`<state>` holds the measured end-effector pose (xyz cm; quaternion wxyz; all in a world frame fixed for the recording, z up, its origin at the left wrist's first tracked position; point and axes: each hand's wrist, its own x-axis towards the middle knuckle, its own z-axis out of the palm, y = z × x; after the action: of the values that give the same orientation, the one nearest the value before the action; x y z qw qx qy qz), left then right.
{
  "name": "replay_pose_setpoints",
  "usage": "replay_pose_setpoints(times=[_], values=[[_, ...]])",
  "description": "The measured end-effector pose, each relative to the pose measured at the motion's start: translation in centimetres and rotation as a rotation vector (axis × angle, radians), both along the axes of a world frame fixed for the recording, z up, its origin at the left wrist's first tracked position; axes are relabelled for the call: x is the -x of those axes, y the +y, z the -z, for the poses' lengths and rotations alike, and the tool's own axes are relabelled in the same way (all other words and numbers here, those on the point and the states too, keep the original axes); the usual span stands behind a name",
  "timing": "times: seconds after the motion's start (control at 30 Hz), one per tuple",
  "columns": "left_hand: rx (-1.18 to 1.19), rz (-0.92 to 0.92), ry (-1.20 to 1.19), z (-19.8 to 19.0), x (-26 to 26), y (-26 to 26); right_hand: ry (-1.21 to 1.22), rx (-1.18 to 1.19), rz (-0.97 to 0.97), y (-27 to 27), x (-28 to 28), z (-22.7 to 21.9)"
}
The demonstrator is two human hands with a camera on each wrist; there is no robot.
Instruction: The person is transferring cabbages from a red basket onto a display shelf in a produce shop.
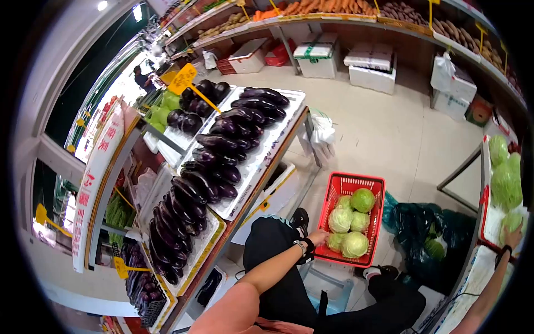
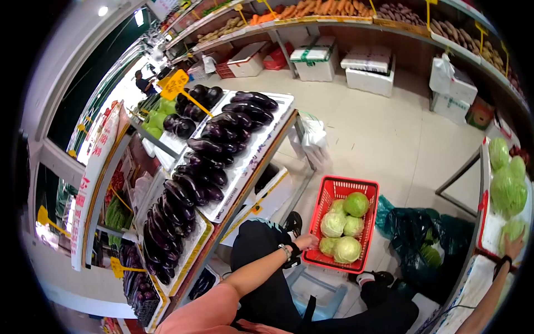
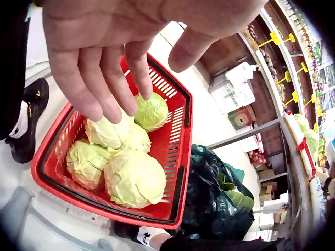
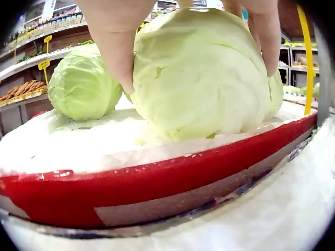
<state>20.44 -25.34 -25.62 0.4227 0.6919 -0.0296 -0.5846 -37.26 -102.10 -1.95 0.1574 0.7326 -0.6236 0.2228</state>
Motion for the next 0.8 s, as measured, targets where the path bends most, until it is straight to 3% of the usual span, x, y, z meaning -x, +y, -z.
replay_pose_setpoints(times=[0.03, 0.1, 0.2, 0.23, 0.3, 0.33, 0.43, 0.53, 0.6, 0.67, 0.73, 0.8], values=[[-0.031, -0.089, -0.054, -2.3, 0.8, -1.0, -0.023, 0.043, -0.016, 0.3, 1.4, 0.5], [0.01, -0.03, -0.064, -0.8, -0.1, -1.4, -0.028, 0.175, -0.116, -0.3, 3.2, 1.6], [0.01, -0.083, -0.065, -4.1, 0.5, -2.1, -0.318, 0.015, 0.097, 0.4, 2.4, -1.2], [0.01, -0.117, -0.064, -5.3, 0.9, -2.3, -0.697, -0.082, 0.052, 1.1, 2.0, -2.6], [0.43, -0.1, 0.144, 2.5, -0.4, -0.9, -1.446, -0.277, -0.051, 2.9, 1.3, -6.4], [0.624, -0.085, 0.292, 6.6, -1.1, -0.2, -1.604, -0.282, -0.131, 5.4, 0.2, -8.9], [0.074, 0.146, -0.034, 3.1, -0.6, -2.6, -1.745, -0.372, -0.493, 17.3, -6.4, -17.8], [0.224, 0.09, -0.028, 3.0, -0.2, -2.3, -2.057, -0.572, -0.693, 23.6, -12.2, -22.0], [0.105, 0.056, -0.045, 2.1, -0.3, -3.6, -2.079, -0.712, -0.732, 28.4, -17.9, -23.0], [0.182, -0.04, 0.104, 6.0, -0.6, -4.5, -2.095, -0.941, -0.798, 33.2, -24.2, -23.3], [0.098, -0.08, 0.019, 4.1, -0.3, -4.7, -2.169, -1.011, -0.767, 40.1, -31.2, -23.2], [0.111, -0.156, -0.077, -1.4, 0.8, -3.8, -2.051, -1.182, -0.805, 42.8, -35.2, -20.1]])
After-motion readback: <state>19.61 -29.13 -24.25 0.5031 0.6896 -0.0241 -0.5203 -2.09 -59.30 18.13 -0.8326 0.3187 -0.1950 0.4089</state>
